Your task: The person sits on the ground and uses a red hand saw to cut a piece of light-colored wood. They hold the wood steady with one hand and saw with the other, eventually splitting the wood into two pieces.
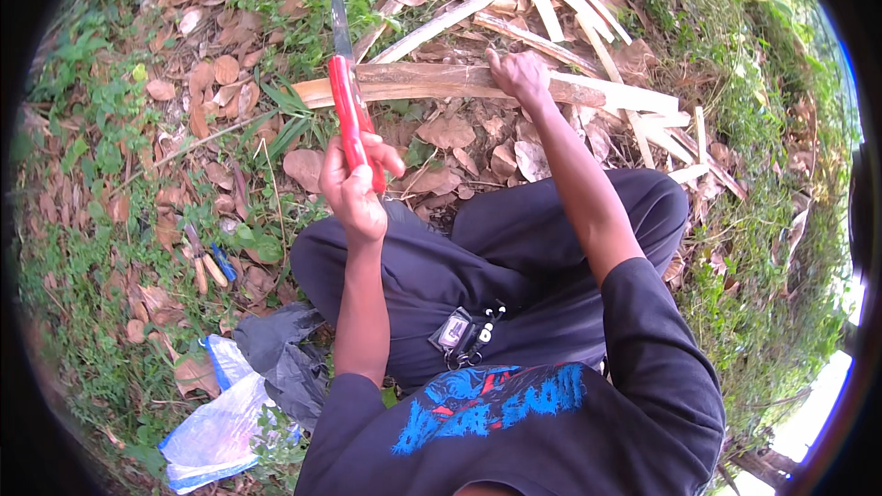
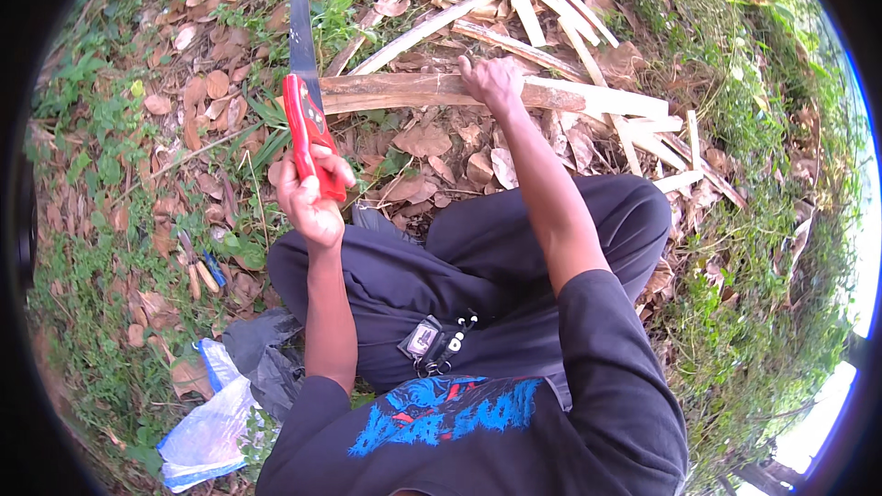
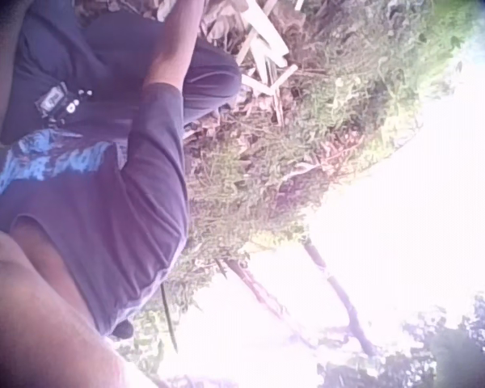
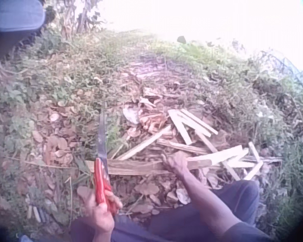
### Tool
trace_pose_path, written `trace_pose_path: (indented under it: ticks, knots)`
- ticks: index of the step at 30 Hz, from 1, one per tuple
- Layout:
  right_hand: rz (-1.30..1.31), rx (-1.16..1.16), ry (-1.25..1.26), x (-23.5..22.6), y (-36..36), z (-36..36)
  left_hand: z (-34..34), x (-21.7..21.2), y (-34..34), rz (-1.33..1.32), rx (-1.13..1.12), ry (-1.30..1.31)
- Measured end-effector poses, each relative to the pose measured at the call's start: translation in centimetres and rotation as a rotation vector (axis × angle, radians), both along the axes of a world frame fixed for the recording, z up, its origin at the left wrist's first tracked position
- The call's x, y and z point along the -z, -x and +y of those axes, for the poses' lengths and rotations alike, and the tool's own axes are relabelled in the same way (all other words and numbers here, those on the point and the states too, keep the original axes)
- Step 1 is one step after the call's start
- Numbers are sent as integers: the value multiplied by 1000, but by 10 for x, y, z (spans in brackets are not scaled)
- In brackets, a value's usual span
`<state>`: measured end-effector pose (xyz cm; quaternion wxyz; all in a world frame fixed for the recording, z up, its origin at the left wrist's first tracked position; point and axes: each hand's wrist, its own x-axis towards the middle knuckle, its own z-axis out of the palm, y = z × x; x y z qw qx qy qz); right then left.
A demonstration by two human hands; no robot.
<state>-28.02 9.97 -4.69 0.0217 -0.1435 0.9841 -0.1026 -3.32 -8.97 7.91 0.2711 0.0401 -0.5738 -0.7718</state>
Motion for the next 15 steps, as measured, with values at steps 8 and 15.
trace_pose_path:
  ticks: [8,15]
  knots:
    - [-54,-22,22,1,-1,0,60,39,8,-294,38,-146]
    - [22,38,92,14,1,1,77,68,19,-482,69,-78]
